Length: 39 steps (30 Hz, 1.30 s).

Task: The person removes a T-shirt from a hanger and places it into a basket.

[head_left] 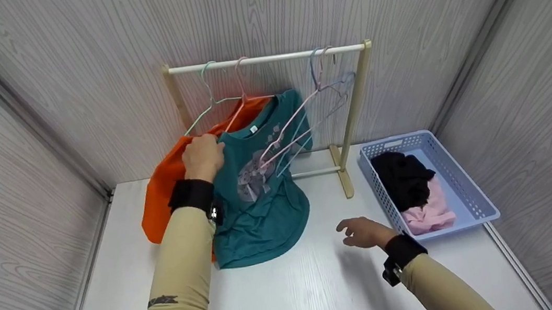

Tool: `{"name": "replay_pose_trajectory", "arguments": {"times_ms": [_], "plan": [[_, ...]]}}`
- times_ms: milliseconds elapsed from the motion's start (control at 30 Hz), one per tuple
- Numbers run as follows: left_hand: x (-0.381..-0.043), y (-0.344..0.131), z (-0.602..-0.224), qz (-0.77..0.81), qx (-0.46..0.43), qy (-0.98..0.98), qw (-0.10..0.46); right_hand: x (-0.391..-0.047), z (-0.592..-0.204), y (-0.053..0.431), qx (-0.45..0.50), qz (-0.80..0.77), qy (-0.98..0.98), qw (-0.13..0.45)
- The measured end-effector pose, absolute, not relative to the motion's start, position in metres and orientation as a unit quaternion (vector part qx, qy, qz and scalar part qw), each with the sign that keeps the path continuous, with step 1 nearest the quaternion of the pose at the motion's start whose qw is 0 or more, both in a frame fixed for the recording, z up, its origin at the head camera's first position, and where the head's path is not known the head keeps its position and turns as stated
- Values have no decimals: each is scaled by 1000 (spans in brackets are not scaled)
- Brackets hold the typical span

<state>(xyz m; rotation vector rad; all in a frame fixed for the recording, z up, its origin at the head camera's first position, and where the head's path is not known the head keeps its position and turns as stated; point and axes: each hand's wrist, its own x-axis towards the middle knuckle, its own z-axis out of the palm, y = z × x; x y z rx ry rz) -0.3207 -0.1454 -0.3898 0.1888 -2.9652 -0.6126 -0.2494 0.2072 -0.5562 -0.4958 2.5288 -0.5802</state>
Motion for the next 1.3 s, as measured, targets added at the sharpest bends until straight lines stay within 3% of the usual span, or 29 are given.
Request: {"name": "replay_pose_trajectory", "arguments": {"times_ms": [267, 633, 1067, 1300], "plan": [[-315, -145, -392, -203, 36, -975, 77, -244, -563, 206, -195, -226, 921, 251], [-305, -164, -366, -189, 40, -975, 114, -236, -564, 204, -188, -232, 918, 261], [-261, -218, -383, -164, -1, -981, 104, -232, -570, 209, -182, -243, 912, 276], [-232, -250, -411, -152, -9, -987, 58, -231, -571, 217, -186, -242, 912, 274]]}}
